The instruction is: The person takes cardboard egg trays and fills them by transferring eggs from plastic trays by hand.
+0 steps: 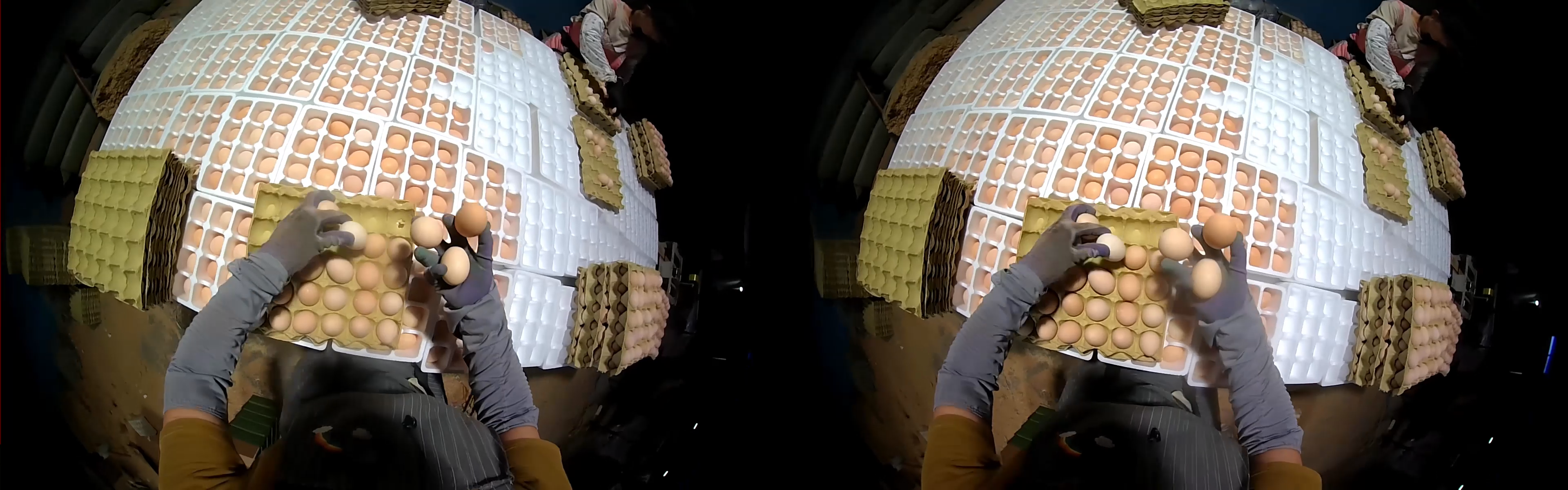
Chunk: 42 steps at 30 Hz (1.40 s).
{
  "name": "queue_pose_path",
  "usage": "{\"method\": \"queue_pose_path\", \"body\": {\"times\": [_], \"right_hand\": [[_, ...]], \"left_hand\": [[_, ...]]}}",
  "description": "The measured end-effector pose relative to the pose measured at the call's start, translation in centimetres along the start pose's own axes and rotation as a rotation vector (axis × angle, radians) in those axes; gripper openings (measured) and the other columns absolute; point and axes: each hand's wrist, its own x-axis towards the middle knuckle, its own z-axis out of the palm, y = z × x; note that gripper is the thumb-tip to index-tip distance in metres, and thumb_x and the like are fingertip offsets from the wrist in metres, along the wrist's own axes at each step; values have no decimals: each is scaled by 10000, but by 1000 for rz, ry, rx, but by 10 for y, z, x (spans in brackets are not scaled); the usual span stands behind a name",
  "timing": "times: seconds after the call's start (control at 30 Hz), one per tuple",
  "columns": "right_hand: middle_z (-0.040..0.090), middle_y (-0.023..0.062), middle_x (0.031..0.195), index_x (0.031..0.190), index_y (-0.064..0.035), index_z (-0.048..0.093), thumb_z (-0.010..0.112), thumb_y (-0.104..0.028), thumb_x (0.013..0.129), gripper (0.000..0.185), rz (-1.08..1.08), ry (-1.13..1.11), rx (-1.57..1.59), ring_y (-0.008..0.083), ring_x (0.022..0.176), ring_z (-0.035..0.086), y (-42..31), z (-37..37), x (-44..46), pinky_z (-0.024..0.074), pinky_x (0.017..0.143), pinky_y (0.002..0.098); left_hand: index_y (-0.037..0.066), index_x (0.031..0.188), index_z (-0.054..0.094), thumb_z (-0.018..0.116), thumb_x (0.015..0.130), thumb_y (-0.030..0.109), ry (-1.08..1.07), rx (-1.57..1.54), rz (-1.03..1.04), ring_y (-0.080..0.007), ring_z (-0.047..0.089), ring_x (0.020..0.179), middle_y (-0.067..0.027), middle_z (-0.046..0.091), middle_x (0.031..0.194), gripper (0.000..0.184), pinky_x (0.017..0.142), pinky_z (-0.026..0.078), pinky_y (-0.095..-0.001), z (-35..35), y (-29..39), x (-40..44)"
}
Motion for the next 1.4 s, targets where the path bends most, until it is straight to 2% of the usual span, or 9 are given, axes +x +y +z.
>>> {"method": "queue_pose_path", "body": {"times": [0.07, 0.17, 0.33, 0.47, 0.57, 0.8, 1.07, 1.13, 1.4], "right_hand": [[517, 47, 1374, 1256, -227, 626, 668, -277, 805, 457, 12, 64, -201, 254, 1310, 477, -2, -12, -17, 251, 1070, 425], [518, 137, 1401, 1320, -119, 557, 513, -662, 906, 684, 38, 119, -208, 432, 1167, 588, 38, -53, -33, 557, 671, 435], [644, 102, 1174, 1318, -13, 537, 584, -293, 978, 442, 292, 223, 491, 181, 998, 643, 0, -113, -39, 540, 845, 303], [588, 101, 1197, 1148, -11, 670, 730, -341, 865, 439, 28, 352, -397, 174, 1029, 594, 17, -202, 10, 515, 855, 326], [524, 137, 1278, 1112, -127, 690, 810, -355, 742, 451, -232, 459, -981, 299, 1056, 618, 16, -250, 66, 532, 880, 415], [452, 72, 1364, 1134, -205, 653, 764, -430, 785, 430, -199, 478, -1584, 274, 1015, 597, 15, -299, 172, 551, 844, 381], [566, 81, 1133, 1124, -218, 659, 663, -240, 860, 265, -197, 397, -1463, 264, 1005, 650, 21, -311, 242, 554, 810, 414], [585, 98, 1103, 1174, -211, 639, 664, -269, 853, 326, 30, 181, -1434, 272, 1006, 648, 9, -321, 257, 546, 842, 411], [599, 145, 1107, 1370, -214, 499, 610, -70, 860, 542, -549, 366, -900, 351, 1047, 558, 70, -290, 317, 442, 935, 439]], "left_hand": [[80, 1214, 634, 605, 946, 517, -163, -902, -510, -186, 634, 839, -72, 628, 1067, 514, 751, 540, -308, -20, 39, -1], [79, 1250, 591, 427, 935, 716, -241, -900, -664, -120, 597, 771, -43, 639, 980, 729, 653, 501, -268, -16, 76, -2], [53, 1220, 611, 533, 961, 592, -256, -913, -554, -126, 597, 775, -51, 646, 950, 603, 650, 508, -267, 24, 118, 62], [4, 1136, 676, 706, 903, 363, 37, -350, -78, -187, 620, 968, -97, 580, 1159, 429, 791, 537, -318, 87, 112, 154], [83, 1113, 707, 735, 852, 321, 213, 205, 1, -337, 596, 1093, -160, 532, 1245, 354, 920, 514, -443, 129, 144, 220], [148, 1138, 689, 700, 872, 274, 132, 771, -5, -329, 575, 1113, -119, 453, 1354, 294, 910, 528, -422, 181, 132, 336], [213, 1398, 515, 711, 855, 415, -220, 539, -8, -273, 640, 1079, -106, 607, 1185, 611, 919, 521, -393, 207, 149, 367], [165, 1341, 566, 687, 878, 342, -56, 456, -32, -306, 622, 1114, -139, 592, 1247, 510, 950, 501, -395, 210, 142, 379], [104, 1431, 425, 551, 937, 76, 303, 51, 99, -388, 488, 1262, -210, 454, 1390, 510, 1063, 409, -422, 218, 74, 431]]}}
